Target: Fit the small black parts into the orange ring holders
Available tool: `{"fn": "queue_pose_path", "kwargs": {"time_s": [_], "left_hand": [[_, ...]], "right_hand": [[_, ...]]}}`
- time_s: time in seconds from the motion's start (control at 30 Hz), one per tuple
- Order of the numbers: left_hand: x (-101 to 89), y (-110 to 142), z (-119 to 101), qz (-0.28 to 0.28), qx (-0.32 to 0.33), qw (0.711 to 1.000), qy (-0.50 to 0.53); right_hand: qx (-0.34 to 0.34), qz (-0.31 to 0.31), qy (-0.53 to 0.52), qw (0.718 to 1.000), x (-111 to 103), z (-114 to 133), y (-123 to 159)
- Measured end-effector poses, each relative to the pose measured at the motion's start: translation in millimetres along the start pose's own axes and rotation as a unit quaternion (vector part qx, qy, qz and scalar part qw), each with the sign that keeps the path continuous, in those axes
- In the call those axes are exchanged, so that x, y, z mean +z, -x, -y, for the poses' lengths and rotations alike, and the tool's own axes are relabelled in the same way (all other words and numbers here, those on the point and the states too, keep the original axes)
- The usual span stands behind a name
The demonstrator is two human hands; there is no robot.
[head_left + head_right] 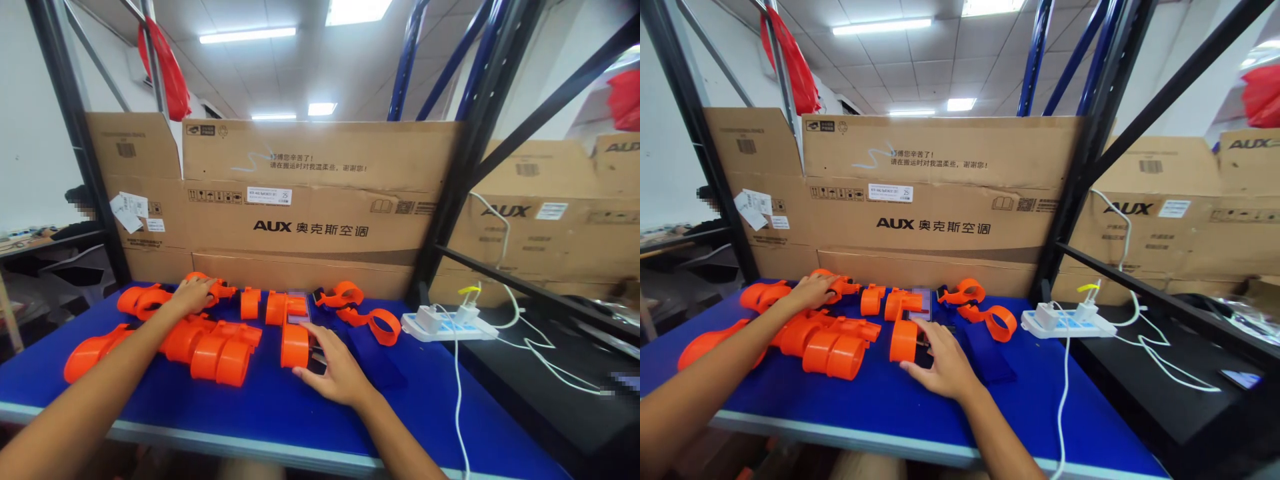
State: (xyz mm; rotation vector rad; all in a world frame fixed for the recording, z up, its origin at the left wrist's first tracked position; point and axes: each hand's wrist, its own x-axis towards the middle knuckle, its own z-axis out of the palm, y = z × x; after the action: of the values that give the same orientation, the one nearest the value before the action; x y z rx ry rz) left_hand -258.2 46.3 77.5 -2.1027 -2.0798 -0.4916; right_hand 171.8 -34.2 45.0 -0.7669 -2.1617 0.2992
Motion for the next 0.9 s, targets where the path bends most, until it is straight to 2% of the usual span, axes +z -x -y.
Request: {"fn": "queue_pose_path", "kwargs": {"time_s": [0.13,0.3,0.4,0.53,0.7,0.8,0.9], "left_hand": [[1.9,-8,5,-0.002,0.001,1.0,-0.007],[1.2,-16,-1,0.002,0.023,0.997,0.079],[1.5,-15,-10,-0.021,0.049,0.993,0.106],[-5.9,-14,-21,-0.096,0.095,0.987,0.091],[-28.6,-12,-36,-0.215,0.119,0.964,0.098],[-43.5,-9,-56,-0.296,0.126,0.937,0.139],[-57.2,-1,-89,-0.368,0.136,0.901,0.186]], "right_hand": [[-0.009,0.031,-0.003,0.999,1,4,2],[-0.019,0.075,0.013,0.997,3,5,3],[-0.03,0.108,0.013,0.994,4,6,1],[-0.026,0.146,0.016,0.989,8,8,-1],[-0.018,0.179,0.011,0.984,19,18,-3],[0.0,0.174,0.012,0.985,31,27,-7],[0.02,0.157,0.013,0.987,43,34,-11]]}}
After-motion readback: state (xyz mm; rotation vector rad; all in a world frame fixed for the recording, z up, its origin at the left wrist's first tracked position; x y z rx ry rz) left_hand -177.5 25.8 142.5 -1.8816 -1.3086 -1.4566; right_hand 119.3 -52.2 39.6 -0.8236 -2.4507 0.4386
